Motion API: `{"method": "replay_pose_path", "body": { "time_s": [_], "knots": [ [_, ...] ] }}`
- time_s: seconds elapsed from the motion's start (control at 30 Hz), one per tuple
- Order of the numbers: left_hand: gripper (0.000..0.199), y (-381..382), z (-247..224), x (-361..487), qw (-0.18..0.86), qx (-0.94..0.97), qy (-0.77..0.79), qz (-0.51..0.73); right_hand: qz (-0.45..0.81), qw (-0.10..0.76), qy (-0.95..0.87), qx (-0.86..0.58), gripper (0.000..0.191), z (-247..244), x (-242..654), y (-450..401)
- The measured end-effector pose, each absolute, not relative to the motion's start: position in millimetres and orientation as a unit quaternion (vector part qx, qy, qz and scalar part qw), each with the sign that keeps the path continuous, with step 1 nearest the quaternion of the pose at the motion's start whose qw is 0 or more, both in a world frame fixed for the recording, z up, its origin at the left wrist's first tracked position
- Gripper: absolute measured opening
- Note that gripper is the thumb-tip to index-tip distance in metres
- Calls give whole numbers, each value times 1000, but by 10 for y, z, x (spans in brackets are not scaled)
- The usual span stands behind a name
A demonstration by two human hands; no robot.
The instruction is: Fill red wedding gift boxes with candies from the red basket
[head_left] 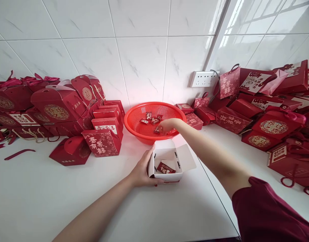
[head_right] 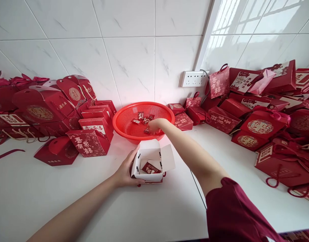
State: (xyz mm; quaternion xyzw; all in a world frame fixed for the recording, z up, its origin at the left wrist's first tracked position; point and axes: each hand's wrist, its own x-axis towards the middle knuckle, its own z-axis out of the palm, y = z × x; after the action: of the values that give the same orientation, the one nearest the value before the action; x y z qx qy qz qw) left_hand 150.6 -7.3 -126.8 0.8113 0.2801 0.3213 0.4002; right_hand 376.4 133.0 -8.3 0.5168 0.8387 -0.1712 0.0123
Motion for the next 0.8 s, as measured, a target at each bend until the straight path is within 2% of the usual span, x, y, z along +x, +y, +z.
{"method": "replay_pose_path", "body": {
  "time_s": [0.07, 0.17, 0.23, 0.3, 0.4, 0.5, 0.6, 0.7, 0.8],
  "knots": [
    [135, -77, -1264, 1505, 406, 809, 280, 319, -205, -47, 851, 481, 21, 10, 3818, 1202],
    [135, -84, -1257, 1506, 410, 807, 277, 323, -248, -179, 857, 414, 30, 89, 3904, 870],
    [134, -87, -1254, 1515, 416, 803, 275, 326, -351, -304, 826, 320, 31, 91, 3958, 604],
    [133, -89, -1252, 1531, 420, 802, 268, 329, -464, -390, 763, 223, 34, 83, 4005, 355],
    [128, -91, -1232, 1552, 404, 808, 267, 336, -524, -424, 717, 179, 37, 121, 4054, 74],
    [131, -105, -1154, 1527, 361, 828, 277, 327, -506, -447, 713, 190, 35, 229, 4087, -98],
    [129, -150, -977, 1438, 291, 873, 288, 266, -479, -471, 713, 199, 33, 341, 4118, -207],
    [102, -222, -678, 1355, 219, 888, 326, 240, -456, -492, 715, 197, 31, 412, 4147, -290],
    [46, -288, -246, 1383, 155, 843, 400, 326, -466, -503, 706, 177, 32, 440, 4153, -350]
  ]
}}
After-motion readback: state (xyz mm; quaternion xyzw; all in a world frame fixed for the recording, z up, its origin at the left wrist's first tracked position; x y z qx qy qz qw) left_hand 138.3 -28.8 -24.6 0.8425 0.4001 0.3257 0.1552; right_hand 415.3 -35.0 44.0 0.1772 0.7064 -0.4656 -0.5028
